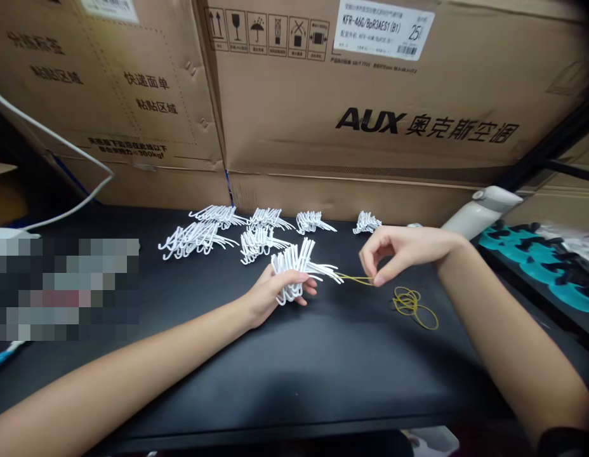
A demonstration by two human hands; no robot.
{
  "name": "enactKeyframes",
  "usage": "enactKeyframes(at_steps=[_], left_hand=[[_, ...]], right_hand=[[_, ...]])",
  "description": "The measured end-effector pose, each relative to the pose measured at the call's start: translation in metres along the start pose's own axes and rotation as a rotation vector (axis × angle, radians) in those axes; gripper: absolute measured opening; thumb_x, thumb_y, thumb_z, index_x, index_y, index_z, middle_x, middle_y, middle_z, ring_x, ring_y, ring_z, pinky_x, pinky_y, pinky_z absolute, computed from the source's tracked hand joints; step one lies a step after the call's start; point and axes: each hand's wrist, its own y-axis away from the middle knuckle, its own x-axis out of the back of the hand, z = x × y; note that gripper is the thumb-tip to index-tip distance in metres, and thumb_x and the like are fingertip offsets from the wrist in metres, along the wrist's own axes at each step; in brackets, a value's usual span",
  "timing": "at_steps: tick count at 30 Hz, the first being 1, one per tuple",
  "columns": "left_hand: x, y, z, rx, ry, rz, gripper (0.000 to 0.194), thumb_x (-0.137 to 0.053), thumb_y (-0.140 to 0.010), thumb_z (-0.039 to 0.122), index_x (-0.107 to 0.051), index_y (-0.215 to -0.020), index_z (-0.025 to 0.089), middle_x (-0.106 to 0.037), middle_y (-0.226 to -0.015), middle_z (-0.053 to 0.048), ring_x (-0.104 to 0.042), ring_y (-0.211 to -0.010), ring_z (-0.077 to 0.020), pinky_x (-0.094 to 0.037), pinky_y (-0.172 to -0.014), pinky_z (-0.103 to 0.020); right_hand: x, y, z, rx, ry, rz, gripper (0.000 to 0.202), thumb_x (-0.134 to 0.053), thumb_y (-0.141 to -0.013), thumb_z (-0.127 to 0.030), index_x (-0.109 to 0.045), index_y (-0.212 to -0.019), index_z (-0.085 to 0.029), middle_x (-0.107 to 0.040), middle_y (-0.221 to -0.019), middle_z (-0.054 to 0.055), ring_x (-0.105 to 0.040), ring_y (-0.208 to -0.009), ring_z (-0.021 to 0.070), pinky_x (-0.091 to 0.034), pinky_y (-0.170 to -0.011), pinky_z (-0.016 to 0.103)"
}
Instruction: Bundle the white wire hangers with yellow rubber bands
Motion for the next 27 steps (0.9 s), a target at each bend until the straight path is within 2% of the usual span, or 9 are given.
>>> enactKeyframes(at_steps=[3, 6, 8, 10, 14, 16, 20, 27], left_hand=[[-0.002, 0.001, -0.001, -0.03, -0.03, 0.056, 0.017, -0.071, -0.066, 0.026, -0.069, -0.073, 0.01, -0.069, -0.076, -0.008, -0.065, -0.073, -0.0194, -0.052, -0.055, -0.026], [-0.004, 0.002, -0.002, -0.037, -0.052, 0.053, 0.017, -0.072, -0.066, 0.026, -0.069, -0.073, 0.01, -0.069, -0.076, -0.008, -0.064, -0.072, -0.0195, -0.052, -0.055, -0.026], [-0.006, 0.003, -0.002, -0.041, -0.051, 0.052, 0.018, -0.072, -0.067, 0.026, -0.069, -0.073, 0.01, -0.069, -0.075, -0.008, -0.064, -0.071, -0.0191, -0.051, -0.055, -0.026], [-0.008, 0.004, -0.002, -0.058, -0.027, 0.102, 0.019, -0.072, -0.067, 0.027, -0.068, -0.075, 0.01, -0.068, -0.075, -0.008, -0.064, -0.072, -0.0184, -0.051, -0.055, -0.025], [-0.007, 0.003, 0.0, -0.072, 0.067, 0.248, 0.018, -0.069, -0.069, 0.029, -0.067, -0.074, 0.012, -0.067, -0.077, -0.005, -0.063, -0.072, -0.0159, -0.051, -0.054, -0.023], [-0.005, 0.002, 0.001, -0.047, 0.108, 0.254, 0.017, -0.066, -0.071, 0.03, -0.066, -0.073, 0.012, -0.067, -0.077, -0.005, -0.063, -0.072, -0.0154, -0.051, -0.056, -0.024], [-0.001, 0.0, 0.0, -0.059, 0.076, 0.21, 0.019, -0.066, -0.072, 0.03, -0.067, -0.073, 0.011, -0.066, -0.076, -0.005, -0.063, -0.073, -0.0155, -0.052, -0.059, -0.024], [-0.002, 0.0, -0.002, -0.068, 0.067, 0.2, 0.02, -0.066, -0.071, 0.031, -0.067, -0.071, 0.011, -0.065, -0.075, -0.006, -0.062, -0.072, -0.0156, -0.051, -0.059, -0.025]], right_hand=[[0.001, 0.013, -0.008, -0.078, 0.079, 0.052, 0.024, -0.074, -0.069, -0.034, -0.066, -0.074, -0.012, -0.069, -0.073, 0.004, -0.064, -0.07, 0.0147, -0.05, -0.07, 0.027], [-0.003, 0.022, -0.018, -0.156, 0.158, 0.083, 0.025, -0.072, -0.071, -0.037, -0.067, -0.075, -0.013, -0.069, -0.072, 0.004, -0.064, -0.069, 0.0153, -0.05, -0.065, 0.025], [-0.006, 0.025, -0.024, -0.161, 0.198, 0.114, 0.024, -0.071, -0.072, -0.037, -0.069, -0.074, -0.014, -0.069, -0.071, 0.003, -0.063, -0.069, 0.0157, -0.049, -0.064, 0.025], [-0.007, 0.025, -0.027, -0.107, 0.202, 0.134, 0.024, -0.071, -0.072, -0.038, -0.07, -0.073, -0.014, -0.069, -0.071, 0.003, -0.063, -0.068, 0.0156, -0.049, -0.065, 0.025], [0.0, 0.022, -0.018, -0.013, 0.116, -0.009, 0.028, -0.076, -0.065, -0.041, -0.071, -0.067, -0.014, -0.068, -0.068, 0.004, -0.061, -0.063, 0.0139, -0.049, -0.063, 0.025], [0.006, 0.02, -0.008, -0.079, 0.105, -0.029, 0.028, -0.076, -0.065, -0.04, -0.072, -0.07, -0.013, -0.069, -0.068, 0.004, -0.062, -0.064, 0.0137, -0.049, -0.063, 0.024], [0.016, 0.021, 0.008, -0.258, 0.114, 0.013, 0.024, -0.075, -0.065, -0.035, -0.074, -0.076, -0.014, -0.073, -0.074, 0.004, -0.066, -0.071, 0.0156, -0.051, -0.069, 0.024], [0.018, 0.035, 0.008, -0.425, 0.128, 0.108, 0.018, -0.065, -0.069, -0.026, -0.074, -0.079, -0.015, -0.073, -0.077, 0.005, -0.066, -0.067, 0.0156, -0.053, -0.063, 0.024]])
